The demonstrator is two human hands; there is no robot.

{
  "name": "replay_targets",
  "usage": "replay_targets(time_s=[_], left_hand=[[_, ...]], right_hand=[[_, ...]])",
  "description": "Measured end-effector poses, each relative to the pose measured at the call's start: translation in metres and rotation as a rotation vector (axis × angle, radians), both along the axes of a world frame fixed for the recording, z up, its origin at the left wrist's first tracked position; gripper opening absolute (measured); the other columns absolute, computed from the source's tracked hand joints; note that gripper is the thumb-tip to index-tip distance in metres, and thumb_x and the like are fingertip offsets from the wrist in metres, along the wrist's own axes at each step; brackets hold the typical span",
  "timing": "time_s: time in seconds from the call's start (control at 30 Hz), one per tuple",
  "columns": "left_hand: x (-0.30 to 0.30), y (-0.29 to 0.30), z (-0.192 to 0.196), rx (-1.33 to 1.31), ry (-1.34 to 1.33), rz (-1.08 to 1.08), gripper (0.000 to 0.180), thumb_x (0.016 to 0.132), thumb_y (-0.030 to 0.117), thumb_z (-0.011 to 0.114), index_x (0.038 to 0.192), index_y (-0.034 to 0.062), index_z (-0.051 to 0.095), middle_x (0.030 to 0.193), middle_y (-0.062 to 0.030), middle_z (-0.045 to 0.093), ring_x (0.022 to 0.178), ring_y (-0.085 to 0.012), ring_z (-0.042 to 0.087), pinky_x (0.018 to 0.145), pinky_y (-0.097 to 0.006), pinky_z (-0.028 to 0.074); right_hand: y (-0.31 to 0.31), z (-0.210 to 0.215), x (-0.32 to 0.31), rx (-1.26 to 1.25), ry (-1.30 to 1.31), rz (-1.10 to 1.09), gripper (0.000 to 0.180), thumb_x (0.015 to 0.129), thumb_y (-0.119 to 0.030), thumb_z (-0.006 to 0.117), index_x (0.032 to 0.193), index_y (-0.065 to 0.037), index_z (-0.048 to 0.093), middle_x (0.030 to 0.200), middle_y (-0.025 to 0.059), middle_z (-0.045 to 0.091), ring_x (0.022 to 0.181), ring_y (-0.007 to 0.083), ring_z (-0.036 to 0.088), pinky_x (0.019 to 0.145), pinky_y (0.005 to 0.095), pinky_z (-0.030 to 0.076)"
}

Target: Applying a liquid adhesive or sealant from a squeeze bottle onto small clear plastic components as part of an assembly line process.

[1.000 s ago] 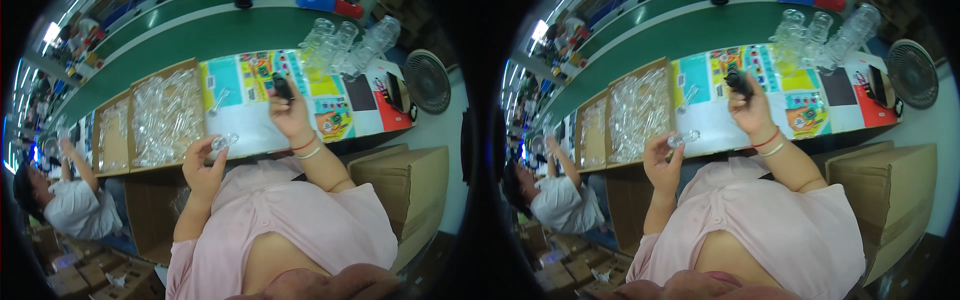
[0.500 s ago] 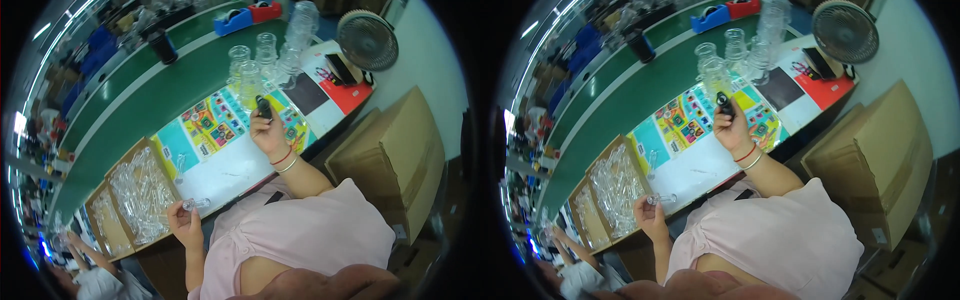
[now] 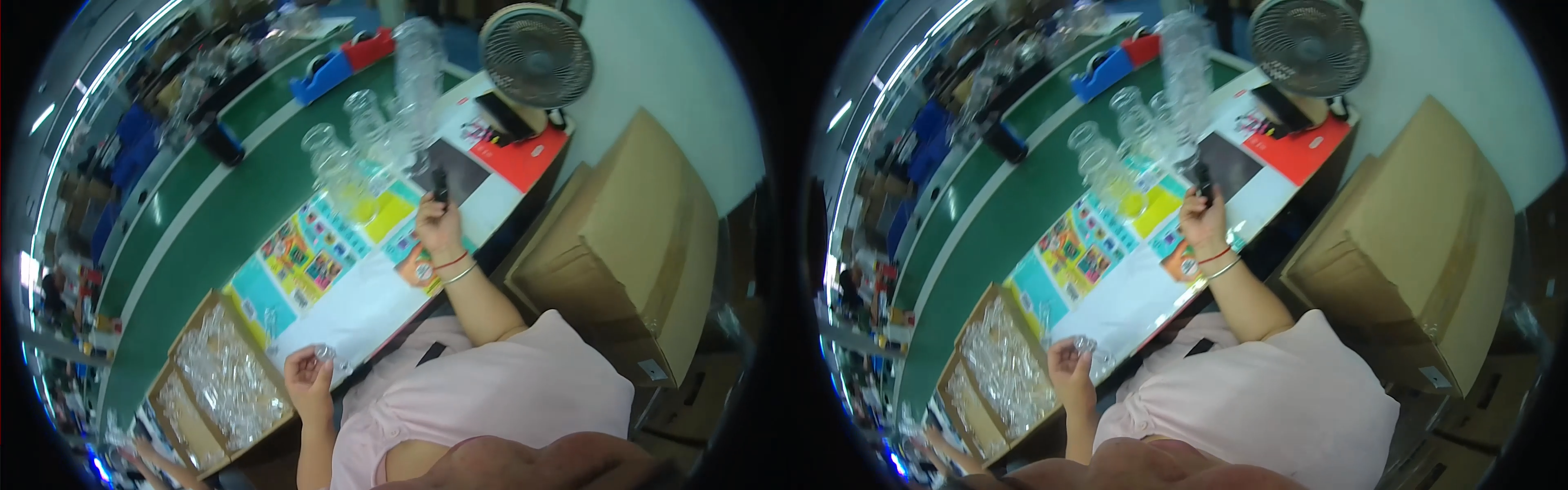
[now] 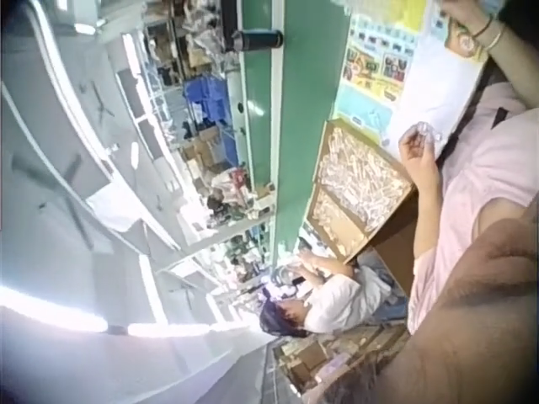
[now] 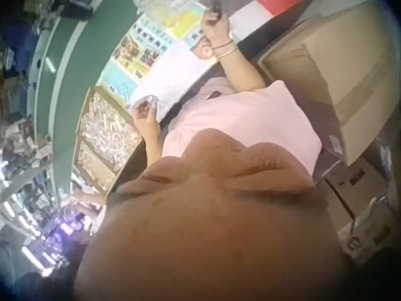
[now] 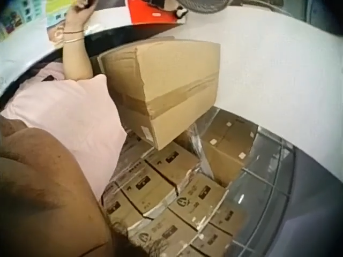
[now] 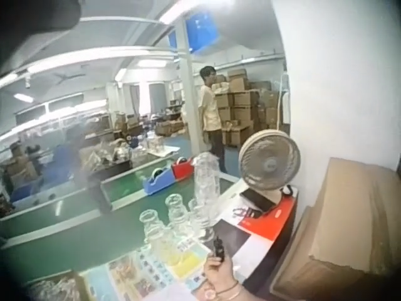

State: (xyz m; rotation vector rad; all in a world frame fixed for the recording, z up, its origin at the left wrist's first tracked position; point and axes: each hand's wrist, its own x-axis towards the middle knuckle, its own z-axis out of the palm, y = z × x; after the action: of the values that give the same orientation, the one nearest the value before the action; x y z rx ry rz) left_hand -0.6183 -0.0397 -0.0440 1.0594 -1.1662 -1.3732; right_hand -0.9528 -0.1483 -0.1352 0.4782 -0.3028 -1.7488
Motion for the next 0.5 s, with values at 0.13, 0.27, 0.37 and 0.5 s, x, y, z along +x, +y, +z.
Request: replay_targets(time_s=[0.13, 0.27, 0.37, 0.5], left_hand=[[-0.015, 0.005, -0.002, -0.014, 0.009, -0.015, 0.033, 0.072, -0.011, 0.058, 0.101, -0.0005, 0.047, 0.096, -0.0101, 0.055, 0.09, -0.0165, 0.055, 0.082, -0.028, 0.045], [-0.024, 0.003, -0.005, 0.047, 0.014, -0.038, 0.032, 0.072, -0.01, 0.057, 0.1, -0.0001, 0.047, 0.096, -0.01, 0.055, 0.089, -0.0163, 0.055, 0.081, -0.027, 0.045], [-0.023, 0.004, -0.012, 0.049, 0.068, -0.018, 0.031, 0.072, -0.009, 0.058, 0.099, 0.0003, 0.046, 0.092, -0.0091, 0.054, 0.086, -0.0167, 0.056, 0.079, -0.028, 0.046], [-0.013, 0.002, -0.026, 0.115, 0.244, -0.029, 0.028, 0.074, -0.001, 0.063, 0.095, 0.0036, 0.045, 0.089, -0.0074, 0.053, 0.083, -0.0181, 0.056, 0.076, -0.03, 0.047]], right_hand=[[0.002, 0.01, 0.007, 0.023, -0.022, -0.007, 0.048, 0.087, -0.041, 0.051, 0.083, 0.006, 0.047, 0.07, 0.0116, 0.052, 0.051, 0.011, 0.051, 0.041, 0.0178, 0.045], [0.02, 0.021, 0.007, 0.024, 0.066, -0.011, 0.06, 0.08, -0.051, 0.056, 0.09, 0.007, 0.048, 0.071, 0.0107, 0.053, 0.052, 0.0102, 0.05, 0.045, 0.0172, 0.045], [0.036, 0.035, 0.018, -0.038, 0.268, 0.026, 0.069, 0.075, -0.06, 0.054, 0.1, 0.004, 0.05, 0.074, 0.0063, 0.055, 0.056, 0.0092, 0.049, 0.049, 0.0165, 0.044], [0.058, 0.042, 0.055, -0.049, 0.532, 0.162, 0.052, 0.086, -0.052, 0.043, 0.107, -0.005, 0.049, 0.085, 0.006, 0.058, 0.072, 0.0142, 0.056, 0.061, 0.0235, 0.046]])
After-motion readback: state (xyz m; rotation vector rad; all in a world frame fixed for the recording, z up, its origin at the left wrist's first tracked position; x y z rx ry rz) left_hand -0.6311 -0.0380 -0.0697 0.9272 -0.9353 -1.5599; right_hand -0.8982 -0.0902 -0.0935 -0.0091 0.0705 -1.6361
